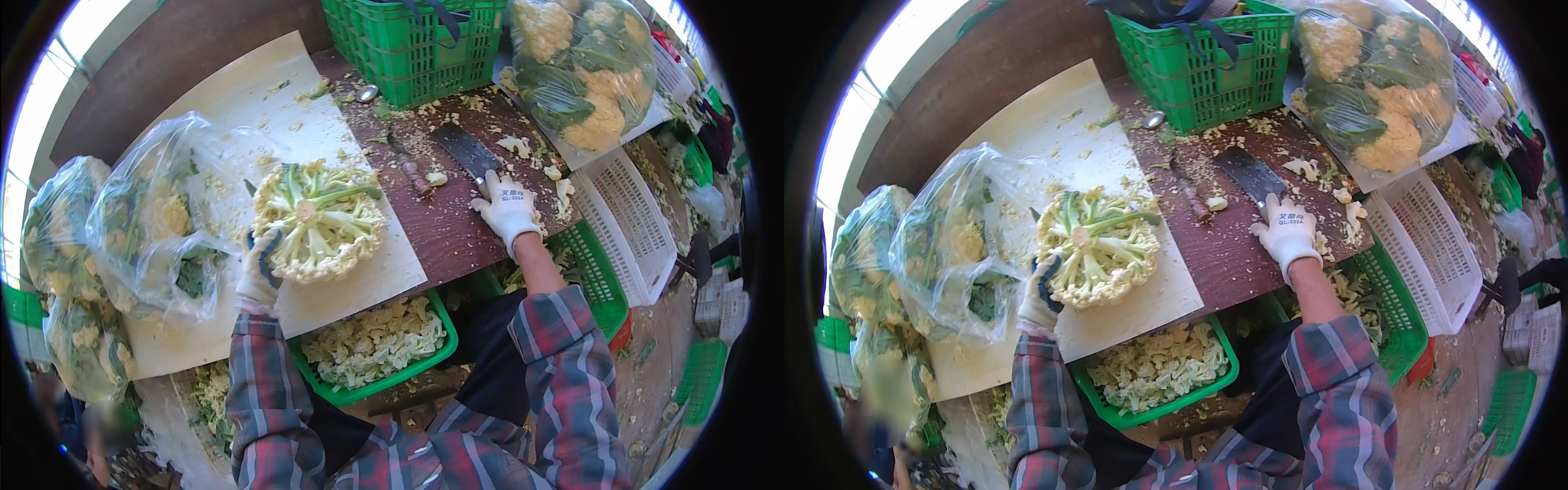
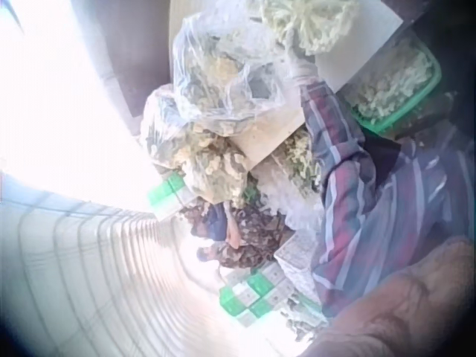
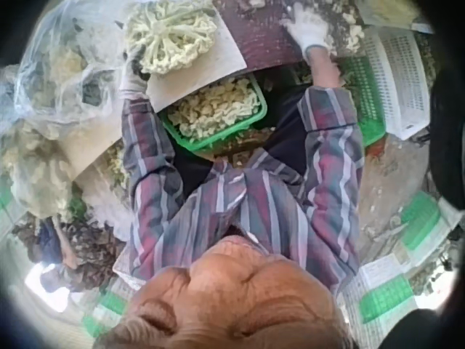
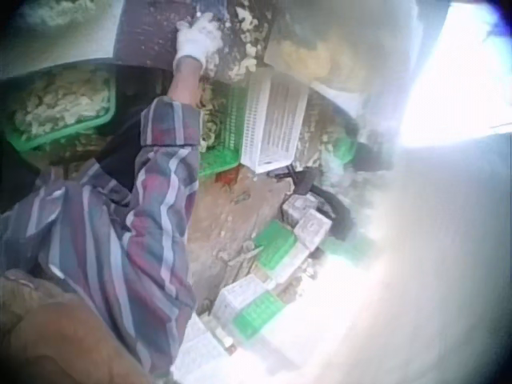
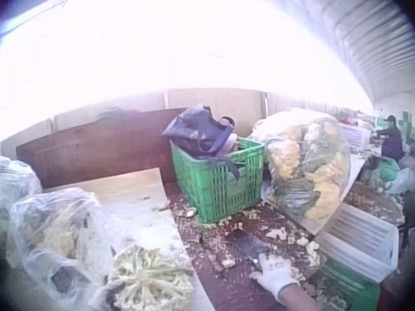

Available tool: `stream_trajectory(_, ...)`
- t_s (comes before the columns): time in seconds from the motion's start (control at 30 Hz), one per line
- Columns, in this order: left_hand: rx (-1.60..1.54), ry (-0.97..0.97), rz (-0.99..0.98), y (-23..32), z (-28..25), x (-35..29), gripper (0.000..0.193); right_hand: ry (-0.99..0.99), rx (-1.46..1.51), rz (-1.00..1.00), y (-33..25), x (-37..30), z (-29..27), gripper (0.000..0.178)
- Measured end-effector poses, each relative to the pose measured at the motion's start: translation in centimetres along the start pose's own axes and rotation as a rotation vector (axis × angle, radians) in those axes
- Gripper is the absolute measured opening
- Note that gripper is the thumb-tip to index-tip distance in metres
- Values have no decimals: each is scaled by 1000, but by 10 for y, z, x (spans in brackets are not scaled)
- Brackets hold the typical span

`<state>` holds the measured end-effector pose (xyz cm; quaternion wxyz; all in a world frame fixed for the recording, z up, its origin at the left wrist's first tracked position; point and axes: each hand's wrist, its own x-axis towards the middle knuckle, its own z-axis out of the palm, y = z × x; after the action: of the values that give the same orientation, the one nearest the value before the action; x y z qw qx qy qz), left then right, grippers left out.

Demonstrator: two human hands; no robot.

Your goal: The person sits on the floor and uses a knife to chop a whole cauliflower into florets on a white cutting board. The florets are placed into a green basket below. The person handles the cauliflower and knife with gloved hands throughout.

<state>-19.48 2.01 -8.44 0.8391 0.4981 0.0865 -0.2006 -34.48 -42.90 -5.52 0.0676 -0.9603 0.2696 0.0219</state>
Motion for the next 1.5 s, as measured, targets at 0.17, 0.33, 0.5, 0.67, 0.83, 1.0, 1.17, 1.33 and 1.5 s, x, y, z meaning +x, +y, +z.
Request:
stream_trajectory(0.17,-23,102,35,3,-5,2,42,81,114,-15,-11,20,14,39)
stream_trajectory(0.33,334,216,408,58,54,-39,78,64,912,-1,-12,-41,-18,37)
stream_trajectory(0.5,929,351,588,67,70,-58,87,-110,1474,-128,-86,-161,-37,46)
stream_trajectory(0.67,1109,482,592,56,103,-58,88,21,1308,-372,-122,-210,-16,50)
stream_trajectory(0.83,1032,421,599,59,96,-37,88,66,1297,-438,-153,-208,0,49)
stream_trajectory(1.0,1087,293,619,60,110,-31,92,-150,1280,-391,-159,-185,-6,39)
stream_trajectory(1.17,1266,352,592,60,131,-27,85,-192,1202,-326,-166,-181,-14,39)
stream_trajectory(1.33,1364,396,561,59,153,-26,80,-276,1126,-252,-171,-157,-29,44)
stream_trajectory(1.5,1455,478,503,53,163,-32,82,-276,1011,-213,-171,-163,-37,41)
